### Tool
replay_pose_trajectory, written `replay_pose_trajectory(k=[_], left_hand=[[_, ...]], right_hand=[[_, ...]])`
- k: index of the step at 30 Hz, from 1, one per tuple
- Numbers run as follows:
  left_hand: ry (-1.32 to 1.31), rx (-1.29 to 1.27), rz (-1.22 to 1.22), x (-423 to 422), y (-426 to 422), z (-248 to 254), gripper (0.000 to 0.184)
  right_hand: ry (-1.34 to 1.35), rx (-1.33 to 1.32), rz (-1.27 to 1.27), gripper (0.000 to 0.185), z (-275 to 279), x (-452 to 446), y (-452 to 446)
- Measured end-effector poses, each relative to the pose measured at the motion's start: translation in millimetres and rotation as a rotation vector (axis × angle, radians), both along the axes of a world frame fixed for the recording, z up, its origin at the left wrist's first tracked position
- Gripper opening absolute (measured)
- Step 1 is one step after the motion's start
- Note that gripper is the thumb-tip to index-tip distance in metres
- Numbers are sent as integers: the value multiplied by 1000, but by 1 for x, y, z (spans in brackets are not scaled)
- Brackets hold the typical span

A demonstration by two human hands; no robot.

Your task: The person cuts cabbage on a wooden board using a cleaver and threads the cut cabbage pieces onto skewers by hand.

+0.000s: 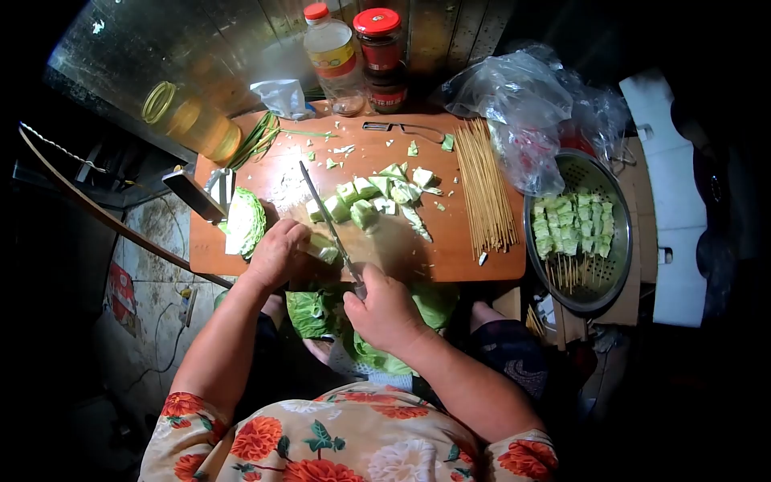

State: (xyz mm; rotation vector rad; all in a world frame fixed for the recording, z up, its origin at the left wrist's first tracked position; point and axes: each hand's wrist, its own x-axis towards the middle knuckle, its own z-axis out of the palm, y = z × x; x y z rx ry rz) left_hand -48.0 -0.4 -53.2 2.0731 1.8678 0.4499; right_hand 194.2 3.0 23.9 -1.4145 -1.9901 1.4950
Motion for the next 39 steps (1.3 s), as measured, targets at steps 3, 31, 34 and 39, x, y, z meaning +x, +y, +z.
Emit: replay_pose_trajectory(k=[3, 31, 34, 39], left_hand=[[-59, -52, 106, 11, -6, 0, 25], [-867, -191, 534, 45, -10, -58, 32], [-292, -135, 373, 53, -9, -30, 33], [-467, -136, 395, 52, -11, -39, 33]], right_hand=[[-50, 13, 17, 26, -6, 8, -2], [-387, -70, 343, 25, -2, 22, 8], [-423, -93, 349, 22, -5, 18, 14], [-476, -129, 300, 23, -30, 10, 15]])
